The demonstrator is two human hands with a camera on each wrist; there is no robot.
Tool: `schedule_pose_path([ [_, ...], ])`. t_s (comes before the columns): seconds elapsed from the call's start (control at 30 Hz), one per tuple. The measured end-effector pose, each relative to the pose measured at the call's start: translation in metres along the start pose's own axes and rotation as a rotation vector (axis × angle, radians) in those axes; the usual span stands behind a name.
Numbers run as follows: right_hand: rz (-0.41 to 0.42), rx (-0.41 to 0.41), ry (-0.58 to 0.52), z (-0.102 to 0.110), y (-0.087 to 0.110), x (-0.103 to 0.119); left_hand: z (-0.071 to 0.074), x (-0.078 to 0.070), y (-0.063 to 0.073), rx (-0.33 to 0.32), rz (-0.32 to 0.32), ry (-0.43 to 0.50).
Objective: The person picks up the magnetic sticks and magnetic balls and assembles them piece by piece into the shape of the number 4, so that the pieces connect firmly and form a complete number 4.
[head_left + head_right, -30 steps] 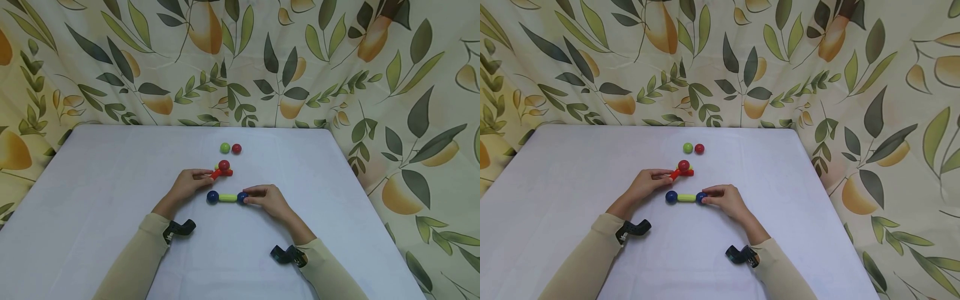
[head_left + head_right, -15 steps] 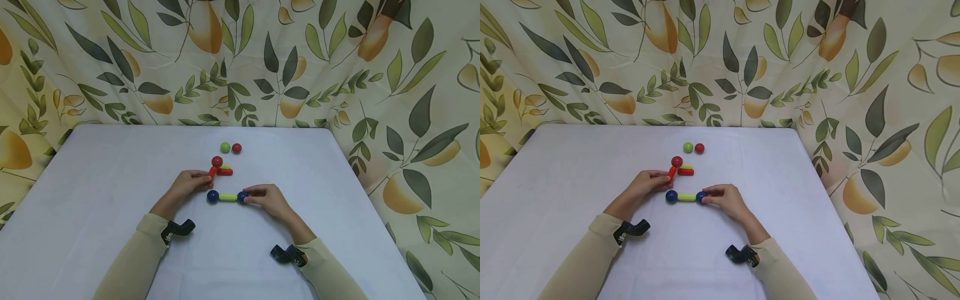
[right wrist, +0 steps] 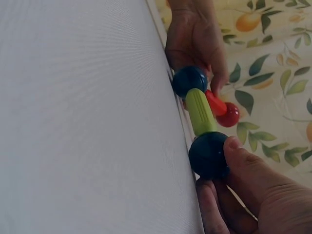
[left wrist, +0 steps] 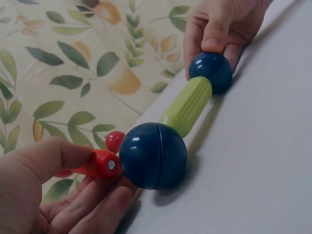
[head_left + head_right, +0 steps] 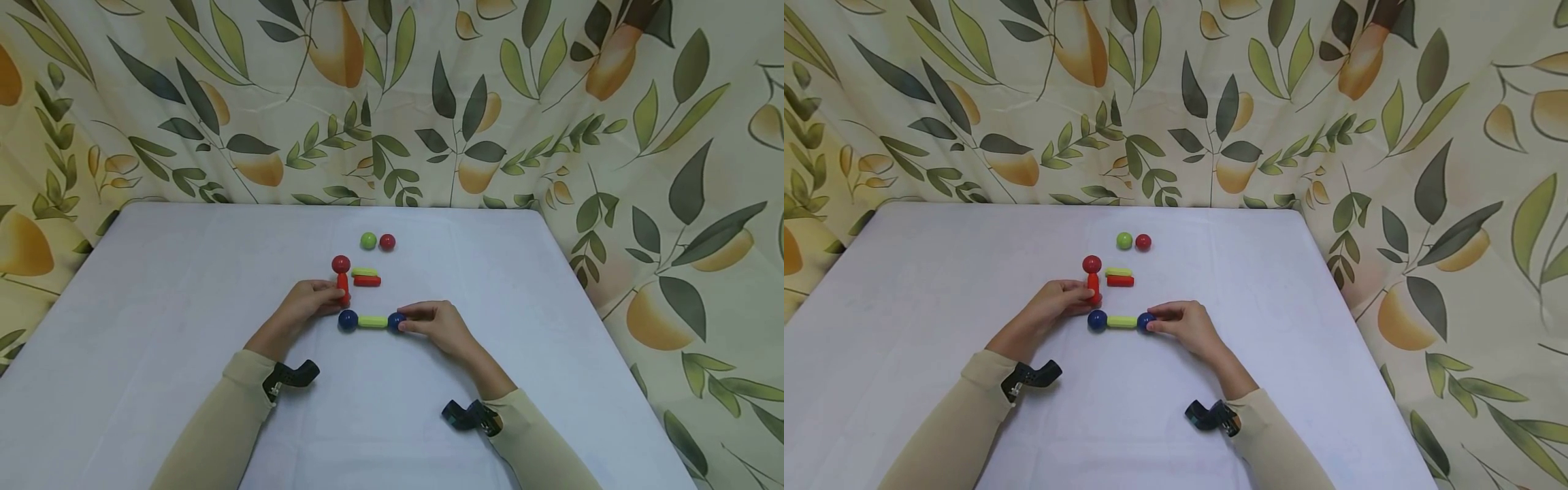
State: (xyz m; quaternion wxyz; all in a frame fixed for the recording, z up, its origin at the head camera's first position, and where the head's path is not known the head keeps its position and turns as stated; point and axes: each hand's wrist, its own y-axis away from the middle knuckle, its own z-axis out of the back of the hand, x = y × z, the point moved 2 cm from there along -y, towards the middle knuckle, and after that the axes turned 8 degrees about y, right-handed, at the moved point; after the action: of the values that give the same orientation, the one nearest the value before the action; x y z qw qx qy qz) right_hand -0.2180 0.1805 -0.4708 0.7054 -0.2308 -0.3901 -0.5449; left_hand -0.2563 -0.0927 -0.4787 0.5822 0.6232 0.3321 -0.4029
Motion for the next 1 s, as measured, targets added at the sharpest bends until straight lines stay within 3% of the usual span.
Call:
schedule_pose_path([
  [0.47, -0.011, -0.015, 0.008, -0.0006, 0.0, 0.0001, -0.0053, 0.0004, 0.0031, 0.015, -0.027, -0.133],
  [1.0, -0.013, -0.017, 0.018, -0.0007, 0.0003, 0.002, -0.0062, 0.0025, 0.0036, -0.032, -0.051, -0.205],
])
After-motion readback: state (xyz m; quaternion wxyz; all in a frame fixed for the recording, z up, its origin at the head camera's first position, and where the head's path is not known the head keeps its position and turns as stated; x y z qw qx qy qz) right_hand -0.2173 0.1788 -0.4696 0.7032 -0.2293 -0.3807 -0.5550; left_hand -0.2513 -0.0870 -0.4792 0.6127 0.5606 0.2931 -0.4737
